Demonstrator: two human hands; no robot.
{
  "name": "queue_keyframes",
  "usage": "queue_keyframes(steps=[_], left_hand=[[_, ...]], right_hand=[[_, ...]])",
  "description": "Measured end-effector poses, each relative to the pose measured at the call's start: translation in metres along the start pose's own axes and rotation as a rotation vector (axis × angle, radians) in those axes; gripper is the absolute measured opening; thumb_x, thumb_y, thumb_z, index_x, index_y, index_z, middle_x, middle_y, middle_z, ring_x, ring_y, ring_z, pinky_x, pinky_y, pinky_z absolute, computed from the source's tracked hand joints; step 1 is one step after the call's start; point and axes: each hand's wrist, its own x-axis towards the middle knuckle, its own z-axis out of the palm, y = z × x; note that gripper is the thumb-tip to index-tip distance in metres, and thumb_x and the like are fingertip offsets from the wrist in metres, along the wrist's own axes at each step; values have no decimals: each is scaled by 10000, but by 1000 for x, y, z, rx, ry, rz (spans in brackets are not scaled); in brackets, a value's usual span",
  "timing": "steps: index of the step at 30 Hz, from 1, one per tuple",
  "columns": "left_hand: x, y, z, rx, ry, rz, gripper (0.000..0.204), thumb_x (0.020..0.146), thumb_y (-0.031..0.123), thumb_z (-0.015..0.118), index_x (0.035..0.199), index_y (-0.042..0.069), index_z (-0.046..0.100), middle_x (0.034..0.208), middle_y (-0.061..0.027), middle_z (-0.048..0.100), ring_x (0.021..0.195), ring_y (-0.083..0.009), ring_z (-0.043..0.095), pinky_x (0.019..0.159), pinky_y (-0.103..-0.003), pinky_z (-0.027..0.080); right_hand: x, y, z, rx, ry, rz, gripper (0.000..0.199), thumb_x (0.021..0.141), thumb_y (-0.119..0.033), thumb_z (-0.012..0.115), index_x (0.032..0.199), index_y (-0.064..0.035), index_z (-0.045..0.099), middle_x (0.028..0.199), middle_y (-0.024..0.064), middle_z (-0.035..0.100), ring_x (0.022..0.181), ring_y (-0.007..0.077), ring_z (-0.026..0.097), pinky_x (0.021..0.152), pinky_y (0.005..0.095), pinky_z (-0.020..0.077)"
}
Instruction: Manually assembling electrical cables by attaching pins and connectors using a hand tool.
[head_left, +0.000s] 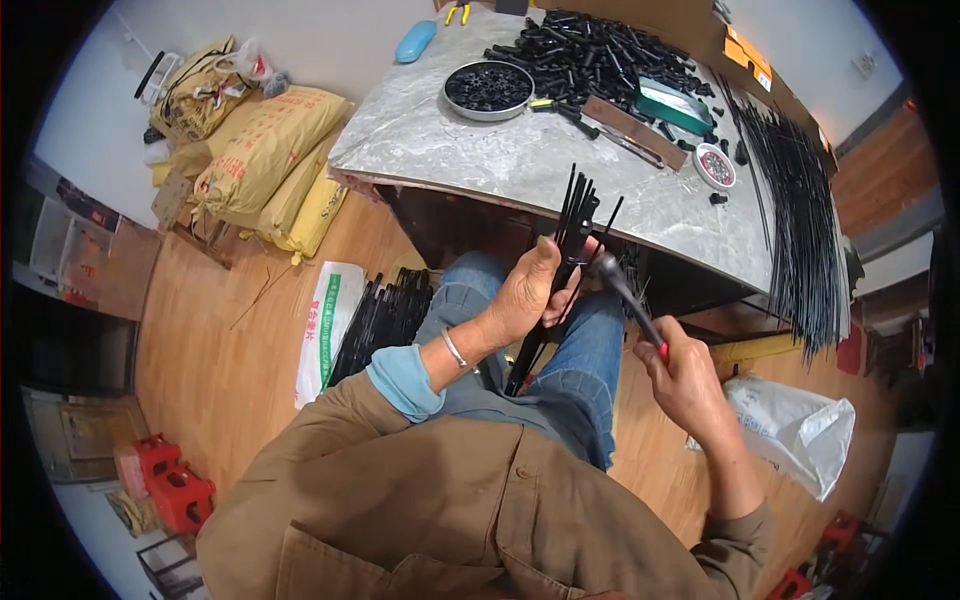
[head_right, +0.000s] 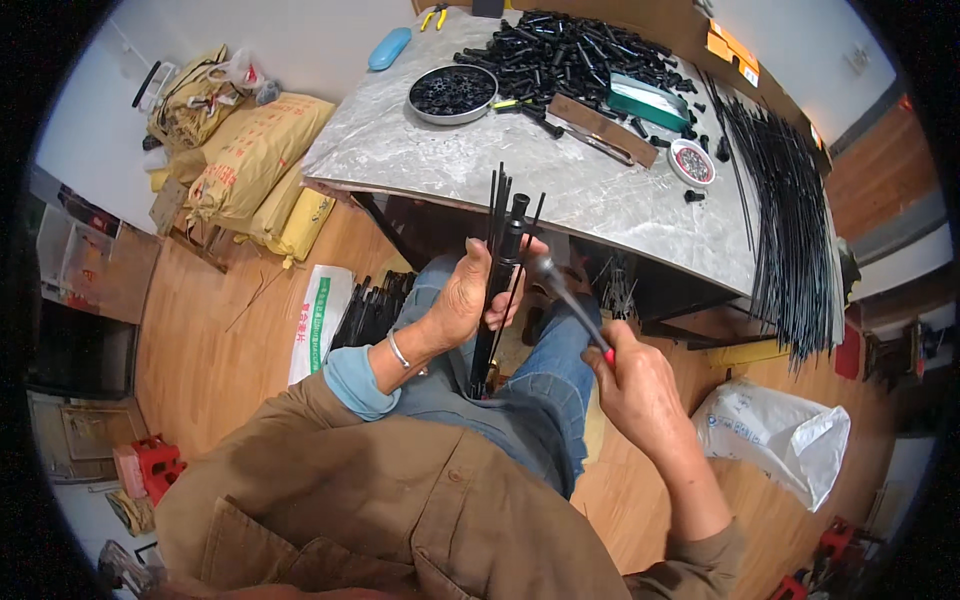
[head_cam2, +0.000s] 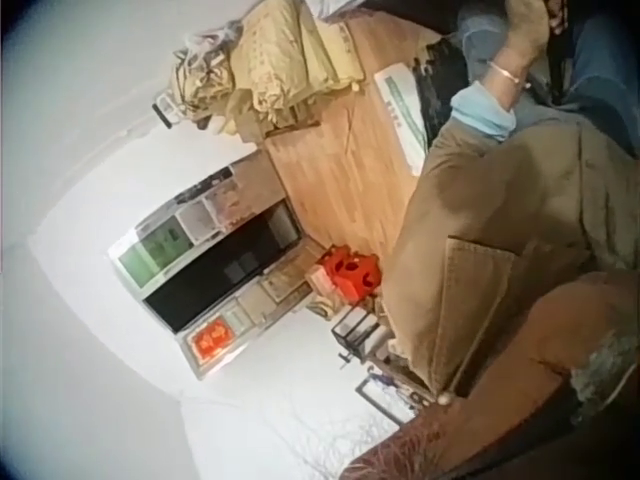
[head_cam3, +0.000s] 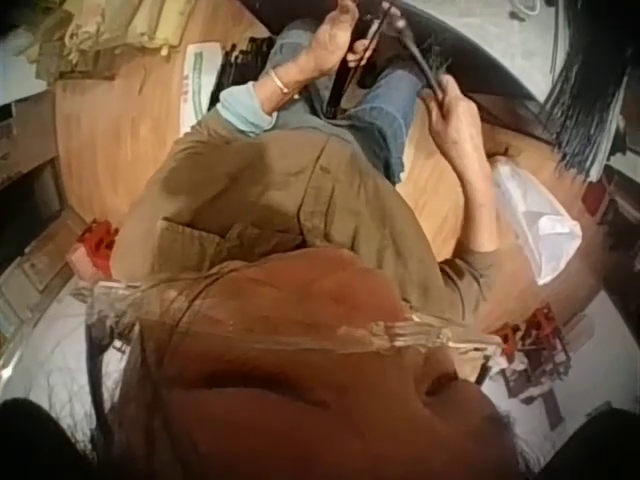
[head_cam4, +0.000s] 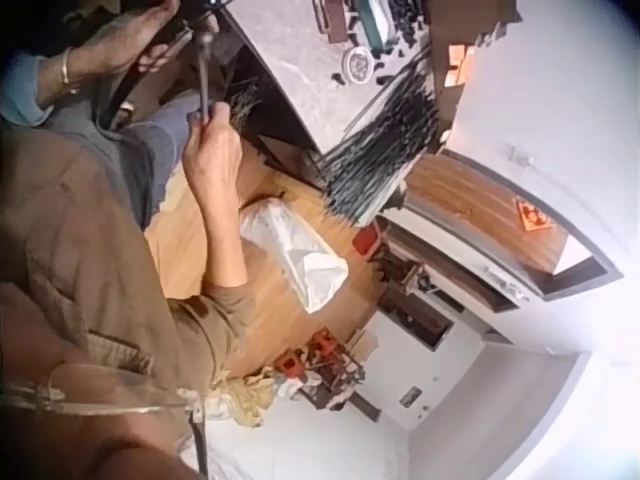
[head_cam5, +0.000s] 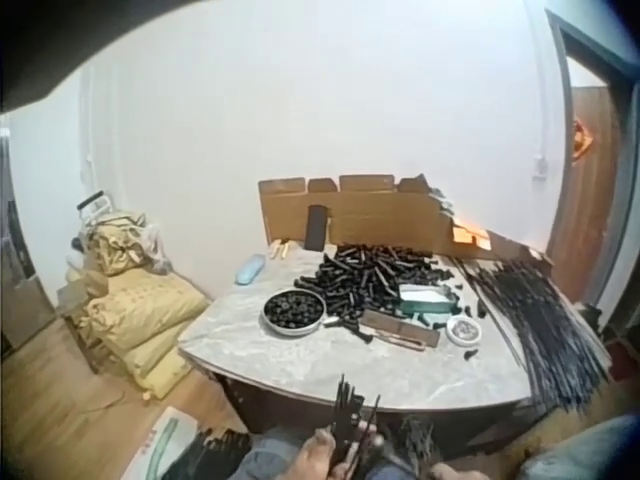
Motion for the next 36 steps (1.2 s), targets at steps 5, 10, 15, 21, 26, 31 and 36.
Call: queue_keyframes(steps=[5,10,15,21,26,31,36], left_hand=[[1,-12,4,-27,-82,121,705,876,671,304,1207,68,457,558,50,368,434,-27,346,383,-176,294],[1,-4,8,62,33,88,649,902,640,334,1166,67,485,569,50,387,434,-27,347,377,-177,277],[-1,-7,4,108,88,58,645,911,626,347,1103,50,566,609,57,438,460,-17,340,393,-175,260],[-4,1,9,87,102,27,652,911,619,380,1056,30,618,713,64,485,562,-9,367,464,-167,291],[-3,-3,6,52,81,78,636,907,620,394,972,27,615,673,57,468,546,-21,372,464,-164,290],[-5,-4,7,-4,157,13,622,883,653,396,852,51,552,588,61,425,490,-15,355,424,-169,278],[-4,-9,4,0,164,-56,678,830,728,376,903,69,517,551,63,365,462,-42,338,419,-200,281]], right_hand=[[48,-17,33,736,296,11,113,924,-117,530,986,-28,559,583,-14,477,479,61,460,422,230,350],[66,-36,41,980,326,-22,173,931,-180,568,991,-18,562,590,-14,491,435,55,436,386,209,333],[65,-37,51,788,434,-52,251,878,-224,661,981,-10,582,625,-7,537,474,42,451,417,196,358],[61,-32,53,655,455,-131,197,897,-192,627,967,-14,579,632,-4,550,469,50,461,427,202,380],[61,-34,56,671,474,-37,142,885,-141,607,897,-1,590,647,54,581,537,96,527,497,271,438],[50,-23,54,1076,280,84,200,939,-226,548,978,-30,545,634,25,526,419,91,475,364,228,380],[22,2,29,576,265,176,177,878,-80,594,1018,-32,498,633,44,522,471,90,464,432,237,383]])
